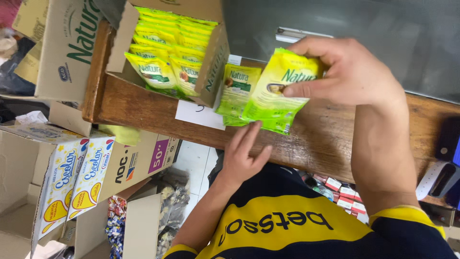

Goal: The person places small yellow packets of mayonnaise into a cardboard display box one by one, arranging them in neat rows until the box is full.

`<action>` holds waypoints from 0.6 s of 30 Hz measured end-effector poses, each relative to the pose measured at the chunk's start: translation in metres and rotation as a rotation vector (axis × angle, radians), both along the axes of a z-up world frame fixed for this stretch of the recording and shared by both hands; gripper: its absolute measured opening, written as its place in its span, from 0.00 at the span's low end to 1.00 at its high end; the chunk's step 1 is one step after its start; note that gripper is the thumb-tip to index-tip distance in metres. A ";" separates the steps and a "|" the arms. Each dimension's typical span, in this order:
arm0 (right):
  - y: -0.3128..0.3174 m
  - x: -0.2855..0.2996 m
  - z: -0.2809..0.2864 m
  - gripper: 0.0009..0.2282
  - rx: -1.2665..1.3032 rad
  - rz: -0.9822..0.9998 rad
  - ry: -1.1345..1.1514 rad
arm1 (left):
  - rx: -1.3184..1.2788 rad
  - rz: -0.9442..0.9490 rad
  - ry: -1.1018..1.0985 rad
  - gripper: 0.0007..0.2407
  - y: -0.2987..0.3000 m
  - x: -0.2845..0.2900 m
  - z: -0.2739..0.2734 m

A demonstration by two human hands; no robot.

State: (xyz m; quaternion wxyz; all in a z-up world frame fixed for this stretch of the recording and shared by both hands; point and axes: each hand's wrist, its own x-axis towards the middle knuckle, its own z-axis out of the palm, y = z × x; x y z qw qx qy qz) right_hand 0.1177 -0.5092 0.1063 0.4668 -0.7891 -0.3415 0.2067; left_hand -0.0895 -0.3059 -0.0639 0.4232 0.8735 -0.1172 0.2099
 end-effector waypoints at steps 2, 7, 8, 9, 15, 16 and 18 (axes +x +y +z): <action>0.024 -0.003 0.027 0.20 -0.024 -0.015 -0.085 | -0.050 0.047 -0.080 0.24 0.020 0.002 0.009; 0.109 -0.009 0.056 0.16 0.113 0.080 -0.454 | 0.158 0.162 -0.376 0.12 0.083 0.005 0.015; 0.131 -0.008 0.053 0.16 0.112 0.085 -0.458 | 0.157 0.167 -0.380 0.12 0.098 0.007 0.019; 0.153 -0.006 0.051 0.18 0.081 0.095 -0.547 | 0.150 0.179 -0.399 0.10 0.113 0.010 0.024; 0.248 0.005 -0.001 0.23 -0.304 0.097 -0.467 | 0.202 0.213 -0.351 0.07 0.195 0.032 0.028; 0.258 0.004 -0.010 0.23 -0.473 0.080 -0.374 | 0.218 0.191 -0.321 0.07 0.205 0.035 0.025; 0.269 0.005 -0.024 0.23 -0.628 0.092 -0.376 | 0.264 0.134 -0.236 0.08 0.218 0.043 0.010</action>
